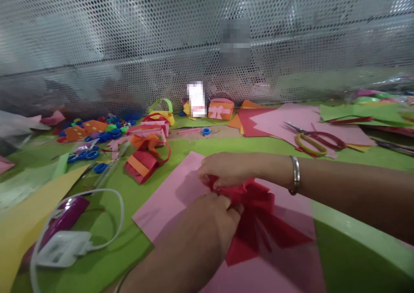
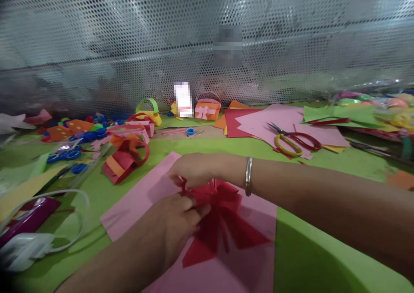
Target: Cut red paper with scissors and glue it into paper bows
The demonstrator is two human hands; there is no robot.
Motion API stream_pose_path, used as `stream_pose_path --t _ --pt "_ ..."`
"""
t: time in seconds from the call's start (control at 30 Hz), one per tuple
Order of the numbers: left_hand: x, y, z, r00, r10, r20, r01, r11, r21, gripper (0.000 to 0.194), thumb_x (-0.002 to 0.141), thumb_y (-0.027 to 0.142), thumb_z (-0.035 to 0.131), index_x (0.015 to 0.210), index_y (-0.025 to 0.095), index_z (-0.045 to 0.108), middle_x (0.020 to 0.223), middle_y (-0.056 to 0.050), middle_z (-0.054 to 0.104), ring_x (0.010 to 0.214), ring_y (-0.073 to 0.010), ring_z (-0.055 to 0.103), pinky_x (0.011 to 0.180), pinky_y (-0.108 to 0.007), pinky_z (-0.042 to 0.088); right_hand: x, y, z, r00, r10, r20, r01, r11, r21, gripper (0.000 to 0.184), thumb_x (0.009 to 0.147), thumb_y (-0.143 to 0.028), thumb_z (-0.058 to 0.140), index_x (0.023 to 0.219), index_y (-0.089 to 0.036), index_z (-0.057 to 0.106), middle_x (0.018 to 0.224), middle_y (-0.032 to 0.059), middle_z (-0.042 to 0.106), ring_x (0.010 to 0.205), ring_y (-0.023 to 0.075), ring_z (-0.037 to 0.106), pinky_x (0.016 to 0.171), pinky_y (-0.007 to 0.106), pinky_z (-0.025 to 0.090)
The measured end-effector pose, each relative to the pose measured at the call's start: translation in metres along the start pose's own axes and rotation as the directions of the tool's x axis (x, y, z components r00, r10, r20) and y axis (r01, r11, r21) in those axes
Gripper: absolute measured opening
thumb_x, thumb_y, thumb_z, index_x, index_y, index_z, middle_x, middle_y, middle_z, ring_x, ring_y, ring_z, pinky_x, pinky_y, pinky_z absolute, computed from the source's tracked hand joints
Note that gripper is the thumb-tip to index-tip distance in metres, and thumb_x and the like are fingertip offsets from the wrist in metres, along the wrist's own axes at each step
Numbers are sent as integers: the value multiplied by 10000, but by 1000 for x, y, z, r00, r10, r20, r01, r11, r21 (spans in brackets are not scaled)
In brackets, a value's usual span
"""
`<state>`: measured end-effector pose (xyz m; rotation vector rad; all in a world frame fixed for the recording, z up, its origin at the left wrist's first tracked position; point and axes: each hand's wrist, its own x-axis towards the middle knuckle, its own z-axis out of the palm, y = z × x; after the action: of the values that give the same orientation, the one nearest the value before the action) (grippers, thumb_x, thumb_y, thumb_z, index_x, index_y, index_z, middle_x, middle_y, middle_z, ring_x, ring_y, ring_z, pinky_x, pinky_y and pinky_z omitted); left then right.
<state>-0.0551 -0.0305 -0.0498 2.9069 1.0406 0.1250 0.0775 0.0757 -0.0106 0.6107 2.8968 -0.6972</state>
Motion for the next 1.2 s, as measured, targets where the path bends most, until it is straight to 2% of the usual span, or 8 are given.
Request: stream_pose_path --t 0.23,0.37,0.5,0.63,0.77,0.93,1.03,1.2 --pt "0 5 -5 988 -54 147 52 998 20 198 840 74 482 955 179 604 776 -27 687 633 -207 620 585 -323 467 -5 -3 -6 998 -52 -17 51 998 -44 177 676 -19 579 743 -183 582 712 -32 551 647 125 443 545 244 284" --pt "-2 4 -2 994 -46 99 48 999 -21 225 851 85 466 997 191 601 806 -27 692 667 -204 633 603 -315 471 -13 -3 -4 998 -58 -36 57 998 -3 316 675 19 569 911 -176 646 798 -7 599 725 139 505 609 239 357" --pt "-3 2 0 996 -32 84 35 999 -30 238 853 100 466 1030 186 599 834 -37 689 702 -203 638 626 -309 484 -21 -2 -3 994 -55 -96 63 995 76 217 645 52 610 716 -150 644 775 5 583 766 143 521 675 243 404" --pt "-1 4 -6 992 -57 112 63 997 -49 255 868 99 451 1049 185 609 873 -59 693 738 -222 645 623 -321 490 -40 0 -1 977 9 -212 43 970 237 146 708 -22 655 749 -162 668 755 -20 619 704 109 543 650 214 433" --pt "0 7 -9 983 -100 155 109 993 -52 235 875 105 438 994 192 622 823 -51 681 667 -221 629 574 -325 475 -62 3 15 936 154 -315 -18 918 395 113 785 -114 610 810 -186 693 782 -15 697 696 115 608 633 216 470" --pt "-2 5 -7 985 -106 135 118 990 -81 216 917 156 429 1008 190 622 779 -45 641 678 -189 607 608 -290 469 -77 8 46 830 306 -467 -26 857 515 91 784 -133 592 791 -195 659 807 2 721 735 131 663 657 224 508" --pt "-3 3 -5 989 -88 121 99 991 -88 224 932 166 419 1032 187 618 787 -47 639 688 -182 602 629 -283 471 -82 8 56 793 301 -529 8 865 502 91 760 -154 641 716 -202 705 822 15 698 729 125 641 664 227 498" --pt "-4 4 -5 993 -70 94 77 994 -76 225 931 152 421 1043 183 614 808 -48 653 689 -178 602 649 -286 476 -90 7 59 800 243 -548 20 903 430 168 856 -210 594 856 -225 762 878 34 719 768 127 663 664 219 514"
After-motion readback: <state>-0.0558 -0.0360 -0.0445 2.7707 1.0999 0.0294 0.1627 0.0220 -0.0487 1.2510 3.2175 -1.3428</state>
